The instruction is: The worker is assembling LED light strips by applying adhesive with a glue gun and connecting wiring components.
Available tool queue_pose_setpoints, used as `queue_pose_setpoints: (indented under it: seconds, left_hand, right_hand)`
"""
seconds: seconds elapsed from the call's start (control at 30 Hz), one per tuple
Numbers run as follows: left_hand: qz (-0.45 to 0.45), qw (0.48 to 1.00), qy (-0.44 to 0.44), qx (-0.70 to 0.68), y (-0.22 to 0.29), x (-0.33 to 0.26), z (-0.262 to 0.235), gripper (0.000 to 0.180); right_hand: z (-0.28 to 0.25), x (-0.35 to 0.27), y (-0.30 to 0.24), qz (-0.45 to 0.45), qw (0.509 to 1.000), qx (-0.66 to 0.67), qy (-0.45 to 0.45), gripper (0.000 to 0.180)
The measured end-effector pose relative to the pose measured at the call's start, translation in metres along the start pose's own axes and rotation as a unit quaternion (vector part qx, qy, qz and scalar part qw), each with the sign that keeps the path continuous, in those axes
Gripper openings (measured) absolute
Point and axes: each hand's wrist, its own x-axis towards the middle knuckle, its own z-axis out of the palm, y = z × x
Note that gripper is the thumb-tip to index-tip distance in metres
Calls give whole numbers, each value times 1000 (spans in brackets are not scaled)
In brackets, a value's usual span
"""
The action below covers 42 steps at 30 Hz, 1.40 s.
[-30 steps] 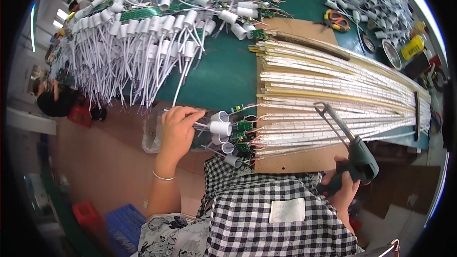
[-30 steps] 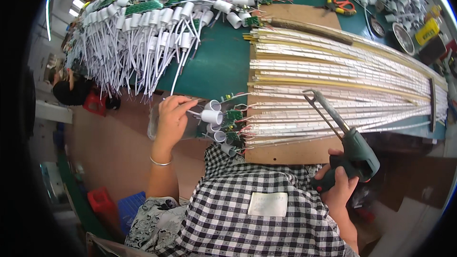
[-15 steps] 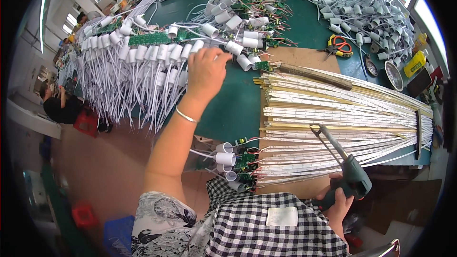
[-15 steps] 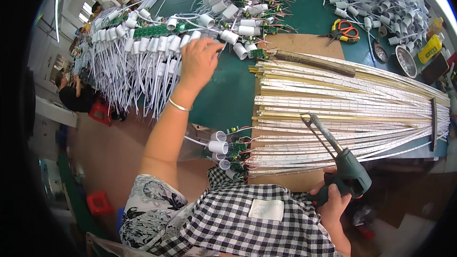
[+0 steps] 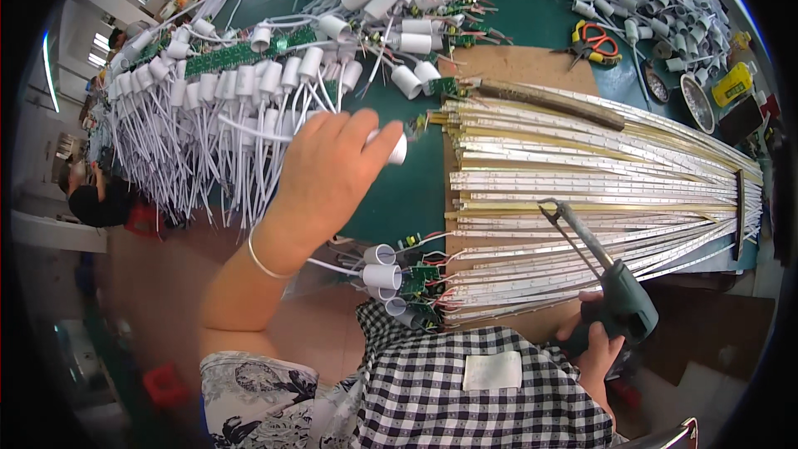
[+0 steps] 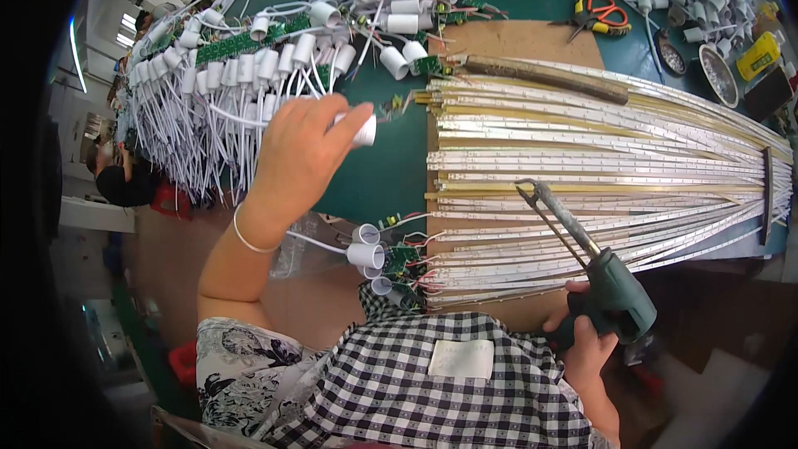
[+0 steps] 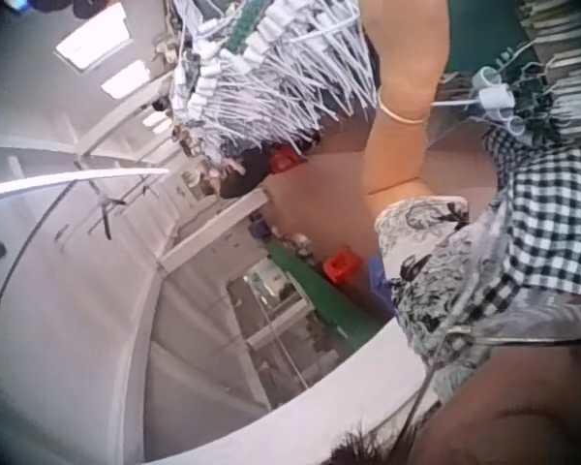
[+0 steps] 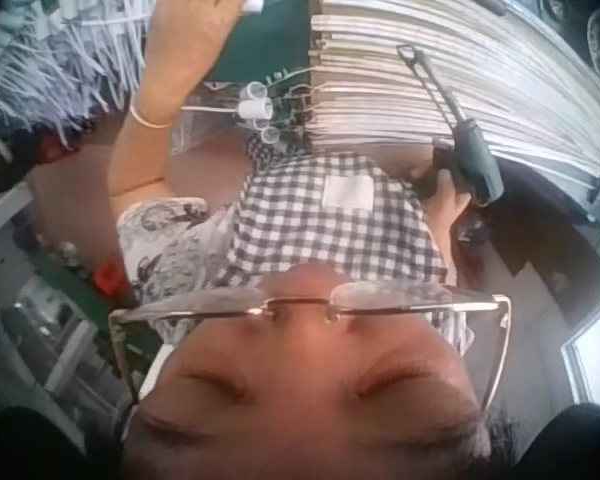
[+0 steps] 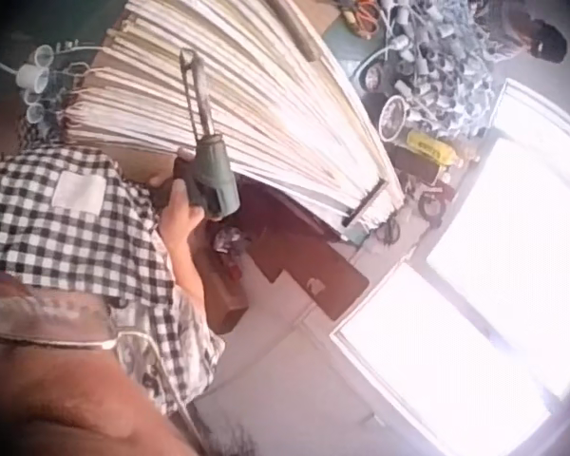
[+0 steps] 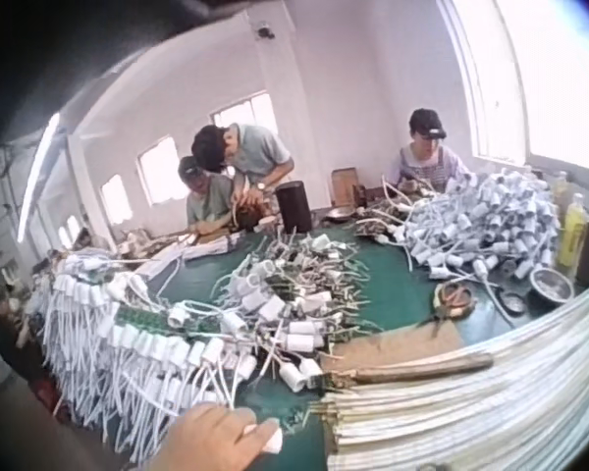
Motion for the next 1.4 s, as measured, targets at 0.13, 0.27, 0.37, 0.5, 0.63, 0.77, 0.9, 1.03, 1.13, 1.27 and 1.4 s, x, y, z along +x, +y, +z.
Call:
queue_pose_setpoints:
  seconds: [0.13, 0.27, 0.37, 0.5, 0.63, 0.77, 0.9, 1.03, 1.13, 1.27, 1.4]
  left_hand:
    - [-107, 986, -97, -85, 13, -62, 15, 43]
    - [-158, 981, -50, -101, 18, -71, 14, 43]
    - [-174, 972, 21, -157, 21, -46, 26, 34]
    - [-209, 968, -57, -131, 21, -4, 51, 23]
    - [-207, 954, -131, -172, 12, -5, 67, 20]
    - [-196, 956, -108, -187, 18, -15, 60, 14]
    - [-189, 903, -76, -378, 49, -21, 23, 8]
    - [-88, 885, -62, -452, 81, -30, 4, 8]
    - [-49, 876, -62, -475, 97, -30, 2, 9]
    - [-39, 880, -73, -468, 103, -35, -1, 8]
    - [-31, 880, -62, -470, 104, -39, -1, 8]
  right_hand:
    - [13, 3, -6, -17, 1000, 8, -14, 61]
    - [16, 4, -8, 1, 1000, -2, -25, 62]
    - [16, 6, -9, 10, 1000, -5, -27, 63]
    - [21, 2, -8, -4, 1000, 2, -26, 63]
    - [18, -4, -7, -27, 999, 4, -34, 62]
    - [21, -4, -10, -4, 1000, 27, -9, 63]
    - [26, 6, -13, 21, 997, 77, -18, 65]
    - [37, 11, -19, 92, 990, 97, -52, 53]
    - [61, 20, -28, 130, 985, 71, -91, 35]
    - [82, 31, -27, 163, 972, 12, -171, 35]
    - [94, 30, -11, 87, 975, 0, -203, 27]
